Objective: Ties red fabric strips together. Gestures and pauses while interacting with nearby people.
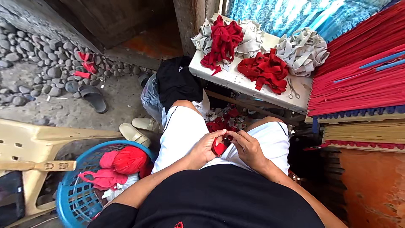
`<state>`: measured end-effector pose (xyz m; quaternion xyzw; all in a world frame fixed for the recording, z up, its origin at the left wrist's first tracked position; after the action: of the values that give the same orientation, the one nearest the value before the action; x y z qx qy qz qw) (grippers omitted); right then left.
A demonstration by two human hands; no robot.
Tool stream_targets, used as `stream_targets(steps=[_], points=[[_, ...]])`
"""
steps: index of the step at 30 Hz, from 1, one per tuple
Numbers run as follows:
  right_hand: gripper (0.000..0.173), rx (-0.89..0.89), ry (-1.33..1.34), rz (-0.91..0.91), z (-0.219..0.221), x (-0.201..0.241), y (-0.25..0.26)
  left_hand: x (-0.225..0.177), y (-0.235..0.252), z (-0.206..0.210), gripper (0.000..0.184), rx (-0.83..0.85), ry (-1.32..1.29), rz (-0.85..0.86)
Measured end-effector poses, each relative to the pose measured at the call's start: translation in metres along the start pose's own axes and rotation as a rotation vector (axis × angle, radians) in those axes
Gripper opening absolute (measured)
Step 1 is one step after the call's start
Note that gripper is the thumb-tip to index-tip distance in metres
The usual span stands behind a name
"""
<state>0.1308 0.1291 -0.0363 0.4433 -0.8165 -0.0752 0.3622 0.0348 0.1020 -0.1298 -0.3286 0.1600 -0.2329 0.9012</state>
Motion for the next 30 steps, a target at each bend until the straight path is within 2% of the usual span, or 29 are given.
stream_targets(steps=[17,20,23,25,28,30], points=[[0.017,-0.093,0.095,0.024,0.001,-0.013,0.0,0.011,0.001,0.002,0.019,0.047,-0.05,-0.1],[0.017,-0.088,0.164,0.104,0.0,-0.018,0.001,0.01,0.002,0.0,0.016,0.029,0.003,-0.089],[0.015,-0.067,0.368,0.353,0.002,-0.037,-0.002,-0.002,0.006,-0.008,0.01,-0.025,0.212,0.047],[0.014,-0.07,0.537,0.528,0.006,-0.051,-0.009,-0.017,0.005,-0.007,0.016,-0.041,0.453,0.215],[0.014,-0.083,0.743,0.699,0.013,-0.06,-0.016,-0.033,0.0,0.009,0.023,-0.005,0.75,0.428],[0.012,-0.096,0.832,0.77,0.016,-0.059,-0.019,-0.033,-0.003,0.018,0.018,0.026,0.846,0.481]])
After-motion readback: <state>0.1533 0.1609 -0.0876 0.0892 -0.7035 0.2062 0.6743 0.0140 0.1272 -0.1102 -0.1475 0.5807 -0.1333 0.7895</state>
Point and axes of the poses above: each hand's wrist, its own y-axis towards the middle knuckle, its own z-axis out of the palm, x = y × z, the point moved 10 cm from there along y, towards the middle knuckle, and after that the axes turned 4 degrees about -z, right-handed, at the moved point
